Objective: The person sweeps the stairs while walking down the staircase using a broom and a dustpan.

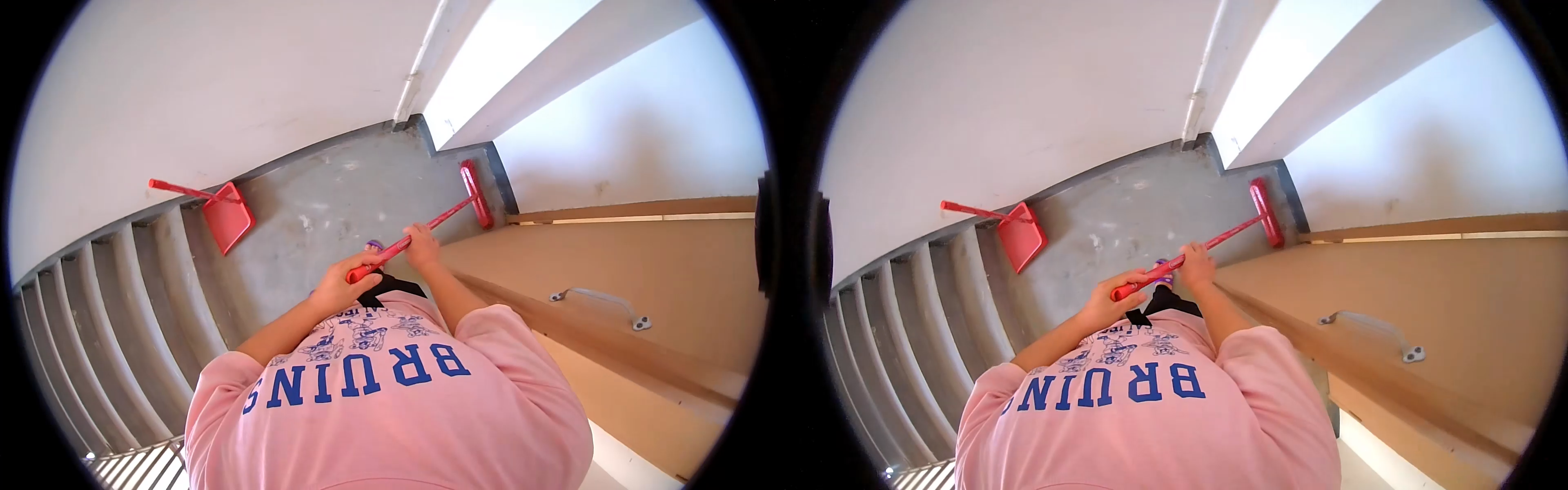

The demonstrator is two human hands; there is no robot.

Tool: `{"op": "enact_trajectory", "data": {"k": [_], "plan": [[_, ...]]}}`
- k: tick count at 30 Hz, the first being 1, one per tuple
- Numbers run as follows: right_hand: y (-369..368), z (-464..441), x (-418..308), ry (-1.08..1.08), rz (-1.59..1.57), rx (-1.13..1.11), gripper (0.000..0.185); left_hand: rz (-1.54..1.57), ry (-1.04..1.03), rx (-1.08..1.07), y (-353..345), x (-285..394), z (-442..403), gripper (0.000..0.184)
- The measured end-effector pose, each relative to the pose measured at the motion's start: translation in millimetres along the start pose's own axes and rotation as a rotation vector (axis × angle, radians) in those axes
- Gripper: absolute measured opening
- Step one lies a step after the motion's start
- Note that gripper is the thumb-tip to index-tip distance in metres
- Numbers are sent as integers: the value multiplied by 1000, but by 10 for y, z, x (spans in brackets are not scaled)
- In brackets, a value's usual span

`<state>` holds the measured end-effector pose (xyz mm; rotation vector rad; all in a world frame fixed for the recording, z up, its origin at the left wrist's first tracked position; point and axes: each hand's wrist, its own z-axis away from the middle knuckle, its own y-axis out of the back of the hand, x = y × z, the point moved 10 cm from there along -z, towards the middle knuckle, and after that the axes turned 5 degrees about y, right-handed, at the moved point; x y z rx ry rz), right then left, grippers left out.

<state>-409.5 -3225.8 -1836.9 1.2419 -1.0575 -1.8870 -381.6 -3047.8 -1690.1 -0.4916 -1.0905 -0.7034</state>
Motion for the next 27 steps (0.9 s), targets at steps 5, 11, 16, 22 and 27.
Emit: {"op": "enact_trajectory", "data": {"k": [5,11,16,22,27], "plan": [[-360,241,-799,172,-100,-18,26,-18,97,98,506,-34,744,28],[-586,588,-1972,440,-188,23,19,-29,84,254,1172,13,1683,23],[-828,889,-2889,599,-311,-84,24,-87,82,447,1666,101,2466,19],[-880,1275,-3796,793,-509,-275,23,-164,59,646,1981,373,3244,16],[-930,1401,-4135,941,-538,-426,17,-355,-17,715,1980,677,3556,16]]}}
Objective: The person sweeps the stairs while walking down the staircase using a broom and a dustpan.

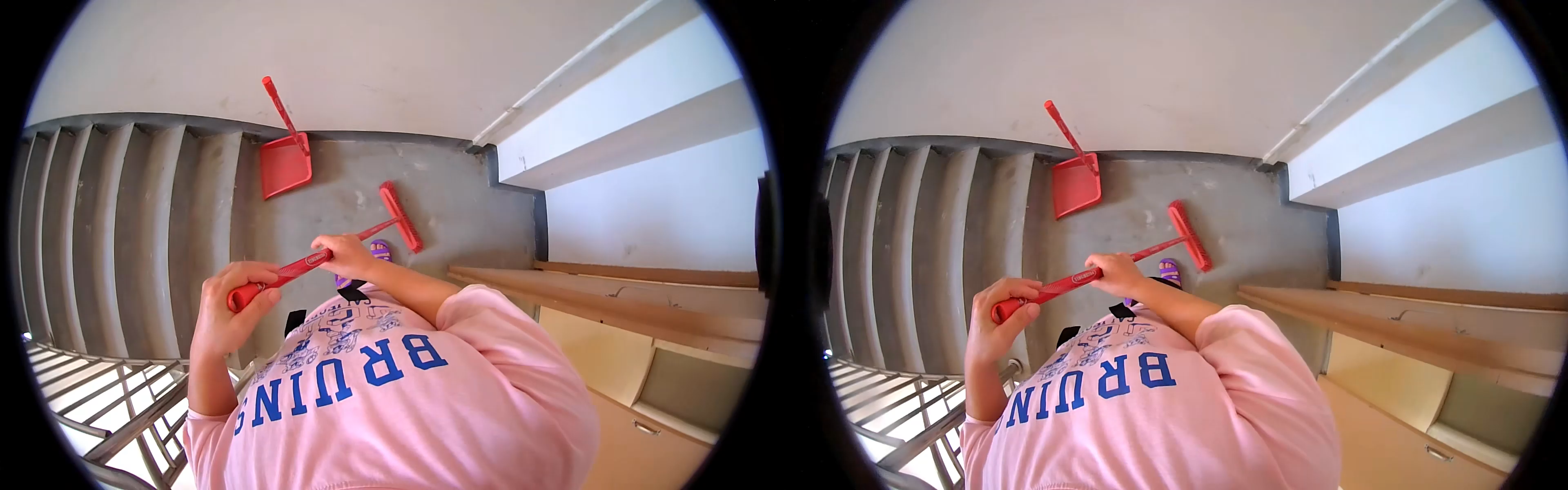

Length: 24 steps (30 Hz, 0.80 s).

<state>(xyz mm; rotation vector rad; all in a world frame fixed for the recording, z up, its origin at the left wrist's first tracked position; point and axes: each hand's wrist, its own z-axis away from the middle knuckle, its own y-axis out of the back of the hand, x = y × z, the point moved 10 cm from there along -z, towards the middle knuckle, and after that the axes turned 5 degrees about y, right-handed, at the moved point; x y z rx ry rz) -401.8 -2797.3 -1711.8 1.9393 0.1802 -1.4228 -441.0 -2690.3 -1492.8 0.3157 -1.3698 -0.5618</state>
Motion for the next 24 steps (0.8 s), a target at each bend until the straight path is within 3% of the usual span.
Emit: {"op": "enact_trajectory", "data": {"k": [4,8,16,22,24], "plan": [[143,-84,-68,34,100,-78,11,47,-19,6,26,75,-83,16],[539,-67,198,-25,169,-13,10,133,-53,-64,-150,85,-411,17],[1799,140,1337,-241,373,211,11,418,77,-290,-1164,114,-1607,15],[2381,413,2318,-511,536,239,6,593,169,-405,-2059,-134,-2379,18],[2423,422,2401,-460,581,308,8,581,216,-377,-2158,-245,-2458,18]]}}
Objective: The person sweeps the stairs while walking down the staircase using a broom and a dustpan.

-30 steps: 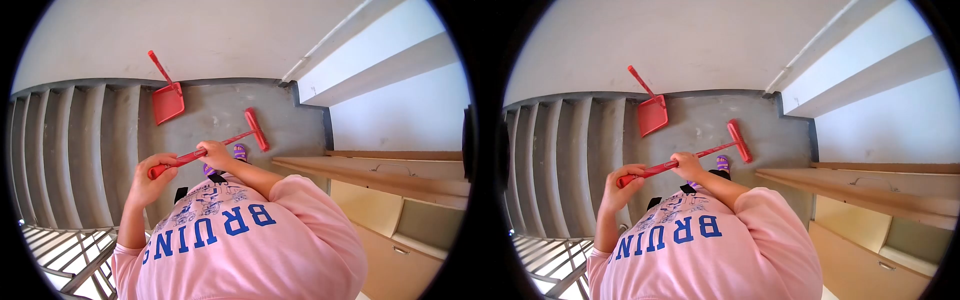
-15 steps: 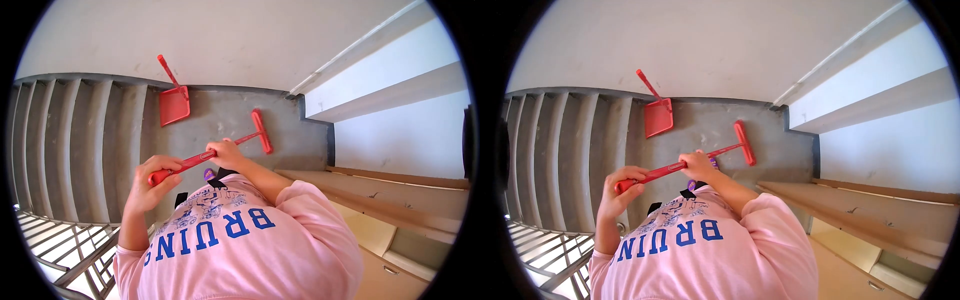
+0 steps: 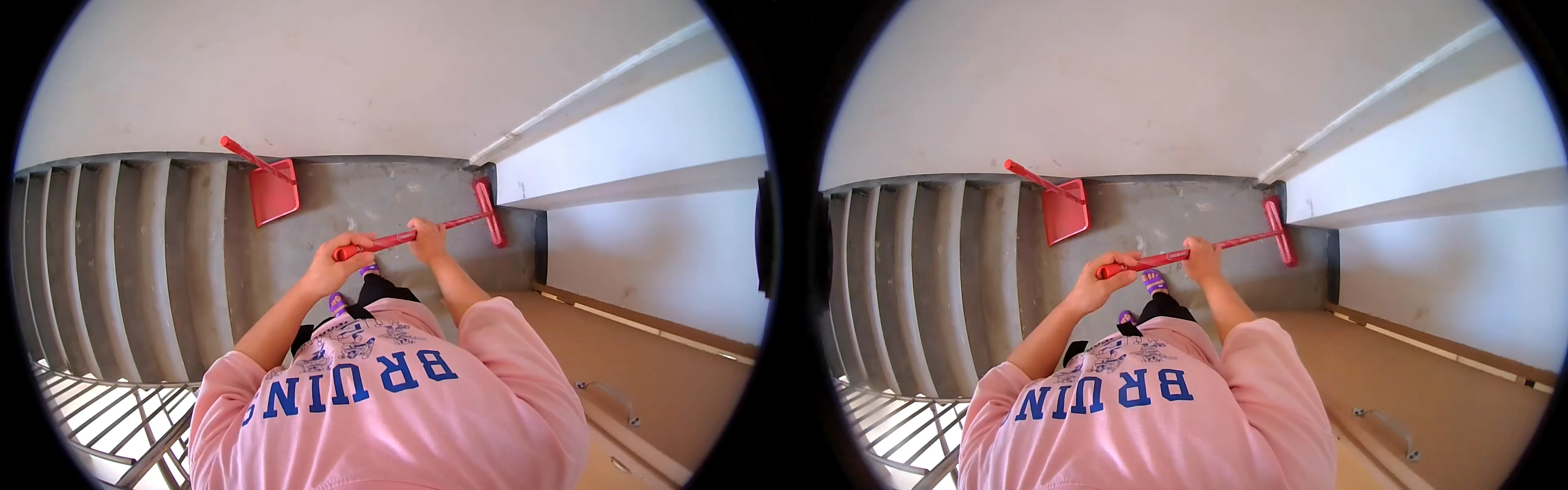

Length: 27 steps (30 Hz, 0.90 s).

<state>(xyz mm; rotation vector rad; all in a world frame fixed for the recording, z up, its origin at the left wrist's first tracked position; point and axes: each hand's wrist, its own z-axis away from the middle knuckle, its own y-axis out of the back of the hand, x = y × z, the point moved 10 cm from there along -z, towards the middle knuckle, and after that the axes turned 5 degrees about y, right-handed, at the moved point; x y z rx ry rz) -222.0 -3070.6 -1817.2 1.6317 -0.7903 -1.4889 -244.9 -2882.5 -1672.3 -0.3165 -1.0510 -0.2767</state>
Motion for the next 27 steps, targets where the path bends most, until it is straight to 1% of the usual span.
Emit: {"op": "enact_trajectory", "data": {"k": [1,3,4,6,9,12,15,18,19,22,27], "plan": [[-3,6,24,17,9,43,9,-38,26,9,16,-33,0,18],[-227,16,37,14,-35,-88,9,-105,81,34,111,-73,71,19],[-331,14,15,16,-56,-152,9,-123,68,37,140,-52,100,19],[-418,22,-108,25,-95,-166,9,-159,42,43,189,-12,174,19],[-445,-24,-378,72,-105,-184,10,-53,72,108,367,41,324,19],[-527,-69,-673,135,-135,-206,12,-64,70,202,557,78,558,18],[-663,-79,-1035,184,-202,-245,14,-52,86,282,740,93,872,18],[-766,-38,-1458,243,-248,-271,15,-132,-3,414,966,74,1250,17],[-803,-17,-1606,270,-258,-278,15,-127,4,446,1010,55,1383,17],[-1042,129,-1970,288,-237,-390,15,-117,4,546,1129,-3,1830,18],[-1301,553,-2581,449,-181,-491,22,-111,-27,689,1230,-270,2578,20]]}}
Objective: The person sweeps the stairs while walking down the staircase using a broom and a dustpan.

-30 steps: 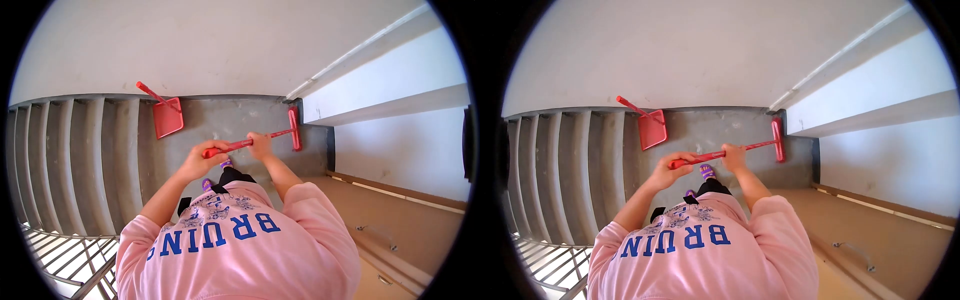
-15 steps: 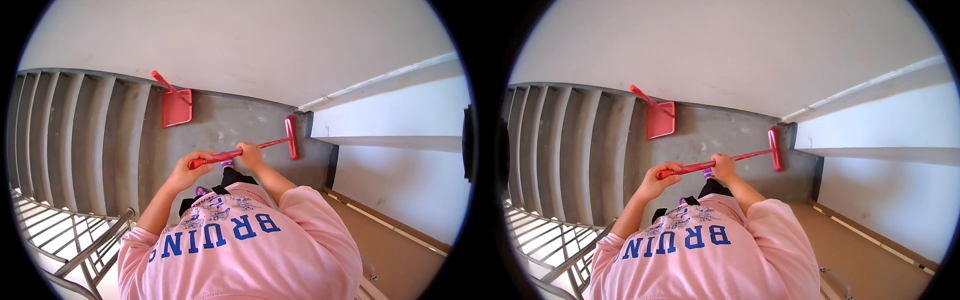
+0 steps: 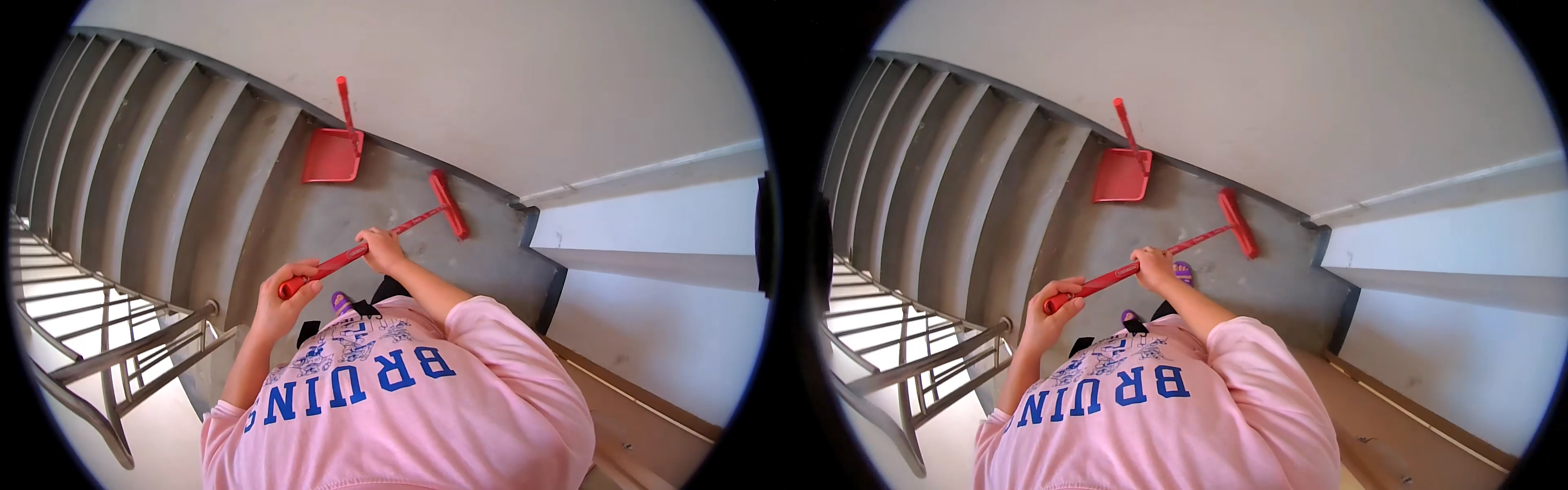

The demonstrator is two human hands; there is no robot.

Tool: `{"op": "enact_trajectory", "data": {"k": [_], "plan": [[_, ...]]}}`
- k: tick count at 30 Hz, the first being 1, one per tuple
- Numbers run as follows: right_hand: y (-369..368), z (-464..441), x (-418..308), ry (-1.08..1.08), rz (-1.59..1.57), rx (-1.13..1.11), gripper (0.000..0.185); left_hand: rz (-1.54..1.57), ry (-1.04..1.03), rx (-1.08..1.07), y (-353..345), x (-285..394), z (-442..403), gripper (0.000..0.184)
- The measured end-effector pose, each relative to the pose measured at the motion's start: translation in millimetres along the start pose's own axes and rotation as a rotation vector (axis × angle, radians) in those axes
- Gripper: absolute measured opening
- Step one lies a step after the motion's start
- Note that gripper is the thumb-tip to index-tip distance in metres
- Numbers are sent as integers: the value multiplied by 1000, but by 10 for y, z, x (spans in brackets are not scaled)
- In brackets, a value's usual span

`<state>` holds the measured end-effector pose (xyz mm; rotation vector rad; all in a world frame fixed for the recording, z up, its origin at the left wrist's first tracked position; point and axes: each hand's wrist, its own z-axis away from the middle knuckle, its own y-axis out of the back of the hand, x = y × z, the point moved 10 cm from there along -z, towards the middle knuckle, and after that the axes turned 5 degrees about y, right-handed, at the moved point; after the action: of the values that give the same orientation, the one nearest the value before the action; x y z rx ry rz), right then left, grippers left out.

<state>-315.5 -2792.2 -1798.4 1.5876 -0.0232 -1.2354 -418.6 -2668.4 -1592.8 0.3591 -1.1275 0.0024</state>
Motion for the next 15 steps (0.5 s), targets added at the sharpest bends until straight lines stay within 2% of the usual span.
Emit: {"op": "enact_trajectory", "data": {"k": [9,15], "plan": [[-755,254,-1100,117,-94,-128,24,15,10,162,697,-340,1084,19],[-1075,504,-1730,192,-202,-146,23,-95,-61,226,986,-210,1679,15]]}}
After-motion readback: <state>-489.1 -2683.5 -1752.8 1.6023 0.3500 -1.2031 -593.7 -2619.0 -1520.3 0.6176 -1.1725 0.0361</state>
